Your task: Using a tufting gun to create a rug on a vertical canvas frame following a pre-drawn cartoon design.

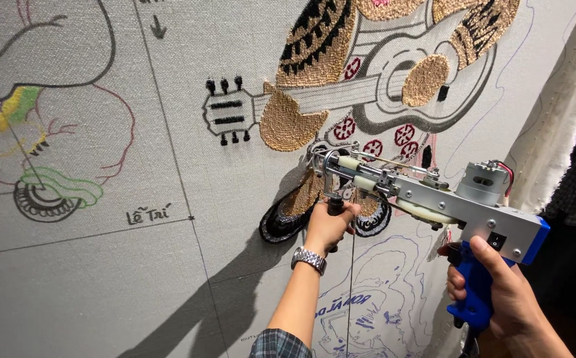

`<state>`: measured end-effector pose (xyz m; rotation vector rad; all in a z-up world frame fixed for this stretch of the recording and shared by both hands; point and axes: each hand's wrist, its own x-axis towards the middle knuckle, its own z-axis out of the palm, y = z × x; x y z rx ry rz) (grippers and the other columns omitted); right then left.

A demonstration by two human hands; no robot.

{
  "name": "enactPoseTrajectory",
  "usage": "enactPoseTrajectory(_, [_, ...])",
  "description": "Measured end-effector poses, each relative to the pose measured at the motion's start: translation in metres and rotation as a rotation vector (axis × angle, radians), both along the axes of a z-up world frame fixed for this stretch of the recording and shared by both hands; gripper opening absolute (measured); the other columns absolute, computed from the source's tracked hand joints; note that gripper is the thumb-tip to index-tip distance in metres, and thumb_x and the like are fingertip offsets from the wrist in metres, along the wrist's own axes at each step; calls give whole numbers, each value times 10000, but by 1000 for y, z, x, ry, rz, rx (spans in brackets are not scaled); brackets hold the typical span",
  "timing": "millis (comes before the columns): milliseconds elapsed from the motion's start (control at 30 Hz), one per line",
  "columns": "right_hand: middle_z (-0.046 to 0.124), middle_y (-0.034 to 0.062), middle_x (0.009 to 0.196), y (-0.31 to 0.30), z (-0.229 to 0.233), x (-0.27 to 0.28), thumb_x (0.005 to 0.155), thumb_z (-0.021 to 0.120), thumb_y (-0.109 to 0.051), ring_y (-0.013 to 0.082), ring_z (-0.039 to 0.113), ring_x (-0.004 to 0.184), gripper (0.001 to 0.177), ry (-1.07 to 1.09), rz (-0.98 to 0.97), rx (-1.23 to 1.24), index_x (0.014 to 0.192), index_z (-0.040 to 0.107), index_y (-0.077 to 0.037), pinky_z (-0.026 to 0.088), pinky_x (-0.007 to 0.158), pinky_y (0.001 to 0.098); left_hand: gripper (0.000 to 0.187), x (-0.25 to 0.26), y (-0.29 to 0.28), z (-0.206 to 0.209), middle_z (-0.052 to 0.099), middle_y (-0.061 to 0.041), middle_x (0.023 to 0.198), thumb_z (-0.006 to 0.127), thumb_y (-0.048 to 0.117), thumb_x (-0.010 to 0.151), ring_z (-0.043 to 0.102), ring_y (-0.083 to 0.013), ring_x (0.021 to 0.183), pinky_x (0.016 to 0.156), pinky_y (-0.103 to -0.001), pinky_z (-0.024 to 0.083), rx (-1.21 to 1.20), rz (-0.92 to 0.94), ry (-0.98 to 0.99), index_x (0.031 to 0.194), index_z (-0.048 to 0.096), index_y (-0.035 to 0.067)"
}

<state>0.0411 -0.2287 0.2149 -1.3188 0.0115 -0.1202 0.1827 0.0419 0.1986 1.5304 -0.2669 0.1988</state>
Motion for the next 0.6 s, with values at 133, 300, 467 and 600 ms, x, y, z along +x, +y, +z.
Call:
enactPoseTrajectory(133, [514,87,599,2,4,-2,930,581,-547,171,497,499,630,-20,24,8,1059,656,65,425,475,320,268,2,0,-2,719,-29,712,799,288,862,673,-114,534,475,-252,508,-5,-10,-10,953,787,36])
enactPoseTrajectory(300, [540,123,642,0,-4,6,983,614,-512,203,524,517,578,-29,-13,25,1111,606,52,443,472,345,285,-2,4,7,708,-39,702,804,314,865,661,-105,519,429,-238,434,17,0,4,931,781,38])
enactPoseTrajectory(467, [539,116,620,33,25,-13,920,637,-489,185,523,504,591,-40,-37,-60,1054,662,85,442,472,313,323,2,9,12,708,-44,737,800,344,866,646,-96,507,401,-231,414,-26,-9,4,960,784,35])
enactPoseTrajectory(600, [546,94,635,56,35,-22,912,678,-399,169,526,532,493,-52,-91,-81,1034,673,80,450,481,314,348,11,13,11,752,-28,819,774,370,867,604,-85,480,380,-223,398,-108,-33,3,1003,785,49])
